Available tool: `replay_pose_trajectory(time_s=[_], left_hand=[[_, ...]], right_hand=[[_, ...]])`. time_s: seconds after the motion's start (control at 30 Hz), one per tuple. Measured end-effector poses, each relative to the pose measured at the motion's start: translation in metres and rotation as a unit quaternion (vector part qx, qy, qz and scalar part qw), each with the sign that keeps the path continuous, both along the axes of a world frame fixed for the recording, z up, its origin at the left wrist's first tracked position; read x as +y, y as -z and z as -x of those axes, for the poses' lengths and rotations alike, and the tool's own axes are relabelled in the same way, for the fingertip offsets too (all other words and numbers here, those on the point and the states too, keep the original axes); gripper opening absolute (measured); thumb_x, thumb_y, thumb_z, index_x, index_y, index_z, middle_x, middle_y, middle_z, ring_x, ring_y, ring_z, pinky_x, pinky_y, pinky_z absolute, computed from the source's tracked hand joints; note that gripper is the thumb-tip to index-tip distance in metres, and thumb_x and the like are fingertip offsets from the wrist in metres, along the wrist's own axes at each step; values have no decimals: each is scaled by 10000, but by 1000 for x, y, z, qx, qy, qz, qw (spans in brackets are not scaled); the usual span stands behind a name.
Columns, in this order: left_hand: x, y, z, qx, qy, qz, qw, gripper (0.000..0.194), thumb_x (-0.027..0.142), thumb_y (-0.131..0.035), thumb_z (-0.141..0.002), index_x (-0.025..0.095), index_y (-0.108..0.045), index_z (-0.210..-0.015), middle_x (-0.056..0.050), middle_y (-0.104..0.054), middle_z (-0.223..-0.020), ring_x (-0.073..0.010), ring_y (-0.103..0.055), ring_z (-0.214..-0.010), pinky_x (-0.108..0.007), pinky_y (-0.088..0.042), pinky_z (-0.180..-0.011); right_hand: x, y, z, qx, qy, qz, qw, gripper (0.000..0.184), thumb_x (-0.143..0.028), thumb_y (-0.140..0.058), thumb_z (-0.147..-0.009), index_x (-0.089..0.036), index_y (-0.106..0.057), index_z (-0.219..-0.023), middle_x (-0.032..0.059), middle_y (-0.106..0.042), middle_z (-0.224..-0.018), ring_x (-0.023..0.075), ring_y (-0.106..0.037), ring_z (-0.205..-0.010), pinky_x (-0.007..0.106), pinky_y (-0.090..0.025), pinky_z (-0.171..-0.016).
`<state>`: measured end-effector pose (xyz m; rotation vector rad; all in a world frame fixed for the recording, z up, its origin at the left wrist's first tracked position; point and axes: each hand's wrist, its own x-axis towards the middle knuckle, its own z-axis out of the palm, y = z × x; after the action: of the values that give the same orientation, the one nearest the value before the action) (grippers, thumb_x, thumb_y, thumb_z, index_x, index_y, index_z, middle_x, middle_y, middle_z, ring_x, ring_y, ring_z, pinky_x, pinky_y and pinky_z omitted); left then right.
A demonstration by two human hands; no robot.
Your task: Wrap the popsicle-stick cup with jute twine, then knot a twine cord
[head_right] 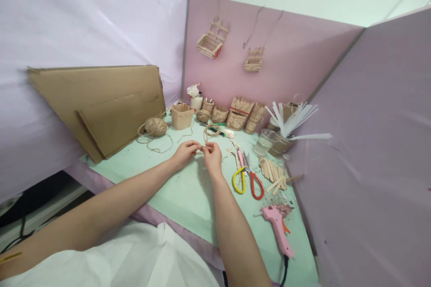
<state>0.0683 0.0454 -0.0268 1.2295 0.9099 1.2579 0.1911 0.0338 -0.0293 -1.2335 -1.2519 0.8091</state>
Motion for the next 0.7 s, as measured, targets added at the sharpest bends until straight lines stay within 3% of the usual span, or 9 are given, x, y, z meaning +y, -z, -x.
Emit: replay_pose_trajectory(time_s=[0.1,0.17,0.4,0.7], left_hand=[[-1,-2,1,-54,59,58,995,218,329,-674,-604,141,-627,-705,-11,-583,-703,-83,-479,-630,-205,-335,-544],[-1,-2,1,-59,63,63,994,253,347,-697,-586,139,-633,-716,-8,-567,-685,-77,-463,-616,-201,-316,-531],[1,1,0,13,1,17,1000,325,414,-689,-598,140,-656,-768,-31,-627,-749,-97,-487,-634,-222,-353,-565],[-2,-5,1,59,-41,-63,995,212,320,-664,-637,137,-683,-743,-54,-678,-784,-157,-576,-770,-289,-437,-759]], right_hand=[[0,-1,0,30,-2,6,1000,252,-316,-617,-661,-196,-515,-858,8,-641,-674,163,-601,-648,268,-432,-613],[-2,-3,0,23,11,-8,1000,244,-328,-618,-665,-193,-523,-845,8,-633,-681,156,-582,-645,269,-432,-622],[-7,-5,2,-93,43,-63,993,123,-276,-516,-713,-190,-597,-744,29,-629,-735,172,-549,-727,295,-424,-714],[-9,-7,3,-94,54,-65,992,203,-340,-536,-731,-178,-653,-764,54,-667,-783,179,-567,-754,299,-427,-740]])
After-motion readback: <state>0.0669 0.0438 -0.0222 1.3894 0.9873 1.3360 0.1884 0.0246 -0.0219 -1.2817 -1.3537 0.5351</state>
